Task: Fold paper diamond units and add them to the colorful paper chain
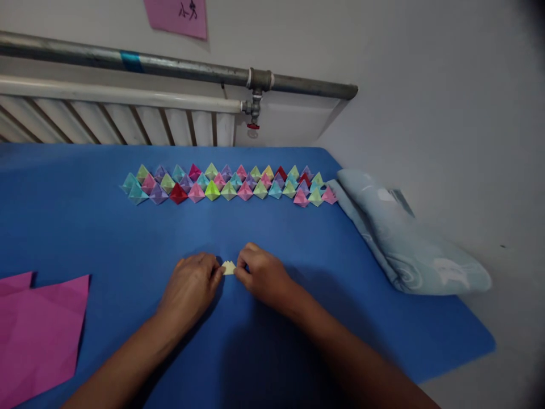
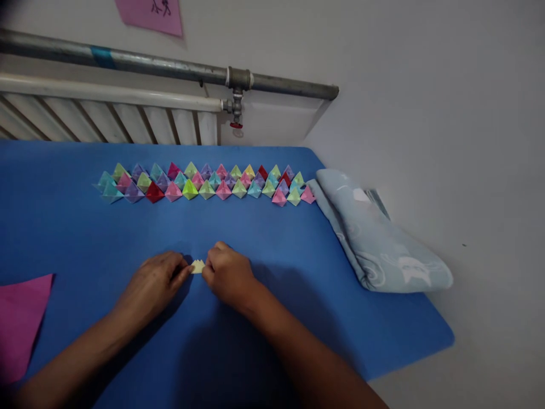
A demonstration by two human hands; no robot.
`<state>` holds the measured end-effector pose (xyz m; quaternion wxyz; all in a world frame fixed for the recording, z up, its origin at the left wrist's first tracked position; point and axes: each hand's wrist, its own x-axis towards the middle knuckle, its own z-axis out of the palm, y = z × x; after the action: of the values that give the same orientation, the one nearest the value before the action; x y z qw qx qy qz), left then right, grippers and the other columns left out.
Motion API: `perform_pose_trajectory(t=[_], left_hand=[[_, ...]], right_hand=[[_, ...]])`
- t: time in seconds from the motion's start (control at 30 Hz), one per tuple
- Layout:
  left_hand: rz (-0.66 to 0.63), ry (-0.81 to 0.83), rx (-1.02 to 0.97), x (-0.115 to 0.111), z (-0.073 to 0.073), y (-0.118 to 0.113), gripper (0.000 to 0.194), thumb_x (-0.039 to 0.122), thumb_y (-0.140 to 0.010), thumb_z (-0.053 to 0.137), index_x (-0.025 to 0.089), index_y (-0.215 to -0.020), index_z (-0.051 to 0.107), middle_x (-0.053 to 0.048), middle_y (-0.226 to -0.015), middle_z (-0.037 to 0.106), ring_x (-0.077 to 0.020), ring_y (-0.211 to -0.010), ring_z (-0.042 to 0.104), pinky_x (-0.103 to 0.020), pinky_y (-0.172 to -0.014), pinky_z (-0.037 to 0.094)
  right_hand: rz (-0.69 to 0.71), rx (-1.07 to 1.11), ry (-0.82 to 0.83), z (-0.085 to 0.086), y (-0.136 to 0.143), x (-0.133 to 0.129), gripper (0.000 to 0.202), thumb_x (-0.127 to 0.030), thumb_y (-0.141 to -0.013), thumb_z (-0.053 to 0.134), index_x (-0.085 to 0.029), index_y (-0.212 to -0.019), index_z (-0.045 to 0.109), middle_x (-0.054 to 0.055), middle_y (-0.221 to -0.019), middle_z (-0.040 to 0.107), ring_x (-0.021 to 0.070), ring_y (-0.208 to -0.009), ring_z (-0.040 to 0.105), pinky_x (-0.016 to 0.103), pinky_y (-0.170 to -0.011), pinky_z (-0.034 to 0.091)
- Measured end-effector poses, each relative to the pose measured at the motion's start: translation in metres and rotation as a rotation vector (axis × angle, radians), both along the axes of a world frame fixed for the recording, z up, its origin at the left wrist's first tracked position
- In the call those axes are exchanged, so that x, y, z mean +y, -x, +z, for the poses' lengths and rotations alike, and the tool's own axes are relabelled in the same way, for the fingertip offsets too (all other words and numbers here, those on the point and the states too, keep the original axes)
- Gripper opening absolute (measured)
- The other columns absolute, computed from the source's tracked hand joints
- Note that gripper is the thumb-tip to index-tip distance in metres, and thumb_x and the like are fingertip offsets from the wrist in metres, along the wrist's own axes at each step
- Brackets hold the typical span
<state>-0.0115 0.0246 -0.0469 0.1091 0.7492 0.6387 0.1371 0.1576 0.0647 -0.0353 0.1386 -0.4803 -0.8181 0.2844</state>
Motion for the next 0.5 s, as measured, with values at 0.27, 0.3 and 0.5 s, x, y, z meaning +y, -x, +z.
perform_pose_trajectory(t=[0.27, 0.3, 0.5], left_hand=[[-0.006, 0.000, 0.024, 0.0011, 0.0008, 0.0018, 0.020, 0.027, -0.090, 0.049, 0.019, -0.076, 0.061, -0.004, -0.076, 0.068, -0.0207, -0.071, 0.061, -0.036, -0.069, 0.041], [-0.005, -0.003, 0.034, 0.0008, 0.0009, 0.0016, 0.019, 0.027, -0.090, 0.049, 0.019, -0.076, 0.061, -0.004, -0.077, 0.068, -0.0210, -0.072, 0.061, -0.036, -0.069, 0.041], [-0.012, -0.014, 0.036, -0.0009, 0.0028, 0.0012, 0.014, 0.026, -0.090, 0.052, 0.020, -0.081, 0.061, -0.004, -0.082, 0.068, -0.0228, -0.078, 0.061, -0.037, -0.072, 0.040]], right_hand=[[-0.004, -0.017, 0.065, 0.0025, 0.0008, 0.0031, 0.013, -0.017, -0.083, 0.062, -0.016, -0.072, 0.056, -0.003, -0.078, 0.051, 0.0088, -0.067, 0.044, 0.023, -0.063, 0.031], [-0.007, -0.017, 0.075, 0.0025, 0.0011, 0.0035, 0.015, -0.021, -0.083, 0.064, -0.016, -0.072, 0.056, -0.003, -0.078, 0.050, 0.0085, -0.066, 0.043, 0.023, -0.062, 0.030], [-0.001, -0.011, 0.100, 0.0021, 0.0017, 0.0078, 0.019, -0.024, -0.081, 0.068, -0.016, -0.070, 0.055, -0.004, -0.075, 0.047, 0.0079, -0.063, 0.039, 0.023, -0.058, 0.025]])
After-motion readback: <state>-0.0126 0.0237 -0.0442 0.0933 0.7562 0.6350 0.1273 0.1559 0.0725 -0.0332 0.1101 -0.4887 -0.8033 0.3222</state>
